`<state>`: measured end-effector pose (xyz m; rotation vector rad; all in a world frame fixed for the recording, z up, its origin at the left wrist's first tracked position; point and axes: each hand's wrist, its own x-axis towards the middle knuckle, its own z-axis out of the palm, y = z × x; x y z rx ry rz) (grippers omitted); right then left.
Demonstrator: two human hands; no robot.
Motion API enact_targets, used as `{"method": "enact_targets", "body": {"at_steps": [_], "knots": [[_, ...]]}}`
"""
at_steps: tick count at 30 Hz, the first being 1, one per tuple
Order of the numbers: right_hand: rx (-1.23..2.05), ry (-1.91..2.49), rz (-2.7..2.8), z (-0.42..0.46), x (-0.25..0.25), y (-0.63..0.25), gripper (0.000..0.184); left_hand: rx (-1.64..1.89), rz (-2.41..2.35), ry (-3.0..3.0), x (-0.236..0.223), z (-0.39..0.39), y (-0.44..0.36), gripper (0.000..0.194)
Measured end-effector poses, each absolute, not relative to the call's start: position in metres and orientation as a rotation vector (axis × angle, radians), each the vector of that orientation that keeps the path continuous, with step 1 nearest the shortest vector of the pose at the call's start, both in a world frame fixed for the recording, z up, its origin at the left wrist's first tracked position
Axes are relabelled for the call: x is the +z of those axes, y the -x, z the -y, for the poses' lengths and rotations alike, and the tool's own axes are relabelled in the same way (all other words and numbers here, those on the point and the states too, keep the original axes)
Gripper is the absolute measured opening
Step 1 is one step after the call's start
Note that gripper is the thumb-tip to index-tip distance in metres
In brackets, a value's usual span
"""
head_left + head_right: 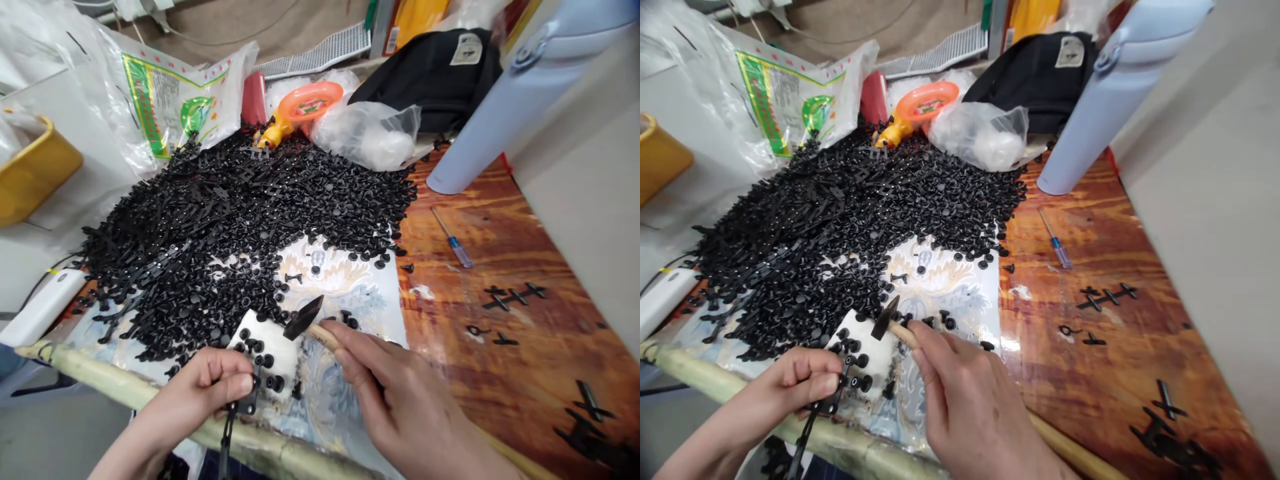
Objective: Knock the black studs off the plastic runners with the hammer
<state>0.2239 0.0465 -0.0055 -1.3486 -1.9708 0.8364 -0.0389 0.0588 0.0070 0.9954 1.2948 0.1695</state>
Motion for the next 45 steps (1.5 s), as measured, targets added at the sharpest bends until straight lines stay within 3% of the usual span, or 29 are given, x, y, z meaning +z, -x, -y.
{"method": "enact_targets", "body": {"at_steps": [15,35,45], "knots": [[0.833,1.38,1.97,-0.046,-0.005,-0.223,0.036,0.174,-1.323,-0.961,0.006,-0.055,0.041,0.05],[0.907,1.35,1.977,-0.047,-0.005,-0.223,0.038,0.067,-1.365,-1.081,0.012,-0.059,0.034,0.045],[0.668,1.158,2.208,-0.042,-0.002,-0.217,0.042,0.077,-1.308,-1.042,0.01,-0.065,0.031,0.043]]}}
